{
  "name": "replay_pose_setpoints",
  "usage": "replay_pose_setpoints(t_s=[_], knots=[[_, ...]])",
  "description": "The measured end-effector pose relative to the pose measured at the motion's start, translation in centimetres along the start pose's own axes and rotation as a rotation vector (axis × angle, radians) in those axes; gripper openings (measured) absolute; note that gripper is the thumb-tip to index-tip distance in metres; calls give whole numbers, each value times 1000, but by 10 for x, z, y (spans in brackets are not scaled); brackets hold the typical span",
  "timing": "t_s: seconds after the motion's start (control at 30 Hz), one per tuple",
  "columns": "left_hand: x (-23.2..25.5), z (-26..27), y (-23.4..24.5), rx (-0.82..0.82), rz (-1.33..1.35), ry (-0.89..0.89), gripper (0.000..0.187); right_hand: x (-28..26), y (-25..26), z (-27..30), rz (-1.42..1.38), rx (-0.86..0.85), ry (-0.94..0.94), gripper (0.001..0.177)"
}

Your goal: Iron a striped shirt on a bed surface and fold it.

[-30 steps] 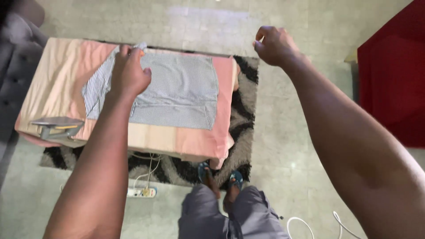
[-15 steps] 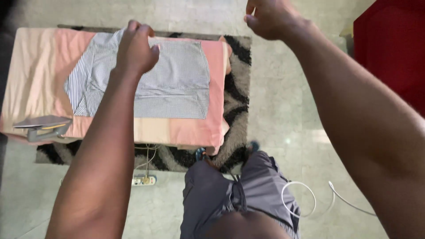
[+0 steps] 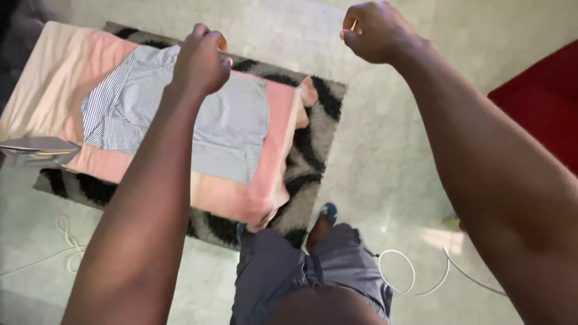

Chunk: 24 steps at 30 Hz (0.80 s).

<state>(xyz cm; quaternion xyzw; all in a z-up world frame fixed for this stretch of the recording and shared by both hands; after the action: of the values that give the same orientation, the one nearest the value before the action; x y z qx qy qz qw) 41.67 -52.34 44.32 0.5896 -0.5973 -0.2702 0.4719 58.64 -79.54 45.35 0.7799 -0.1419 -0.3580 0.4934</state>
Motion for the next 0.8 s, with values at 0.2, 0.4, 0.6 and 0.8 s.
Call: replay_pose_setpoints(t_s=[0.2, 0.4, 0.6, 0.8], knots=[[24, -20, -18, -27, 4, 46, 25, 40, 3, -22, -12, -53, 63, 23], [14, -31, -18, 23, 17, 9, 26, 52, -27, -51, -39, -111, 18, 23], [-36, -62, -49, 107, 37, 0, 27, 37, -52, -114, -29, -127, 119, 21], [-108, -117, -121, -6, -99, 90, 34, 31, -61, -186, 69, -219, 135, 21]])
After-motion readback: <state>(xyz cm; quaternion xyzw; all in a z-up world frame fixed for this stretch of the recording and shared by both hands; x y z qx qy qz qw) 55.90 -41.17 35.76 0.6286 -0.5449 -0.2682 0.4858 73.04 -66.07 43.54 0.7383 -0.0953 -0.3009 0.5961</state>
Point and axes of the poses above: each hand's wrist, its own z-axis away from the middle knuckle, its own y-axis out of the back of the hand, x = y × z, the point moved 10 cm from there along -z, towards the middle knuckle, and after that the axes turned 10 degrees about x, right-handed, at the moved point
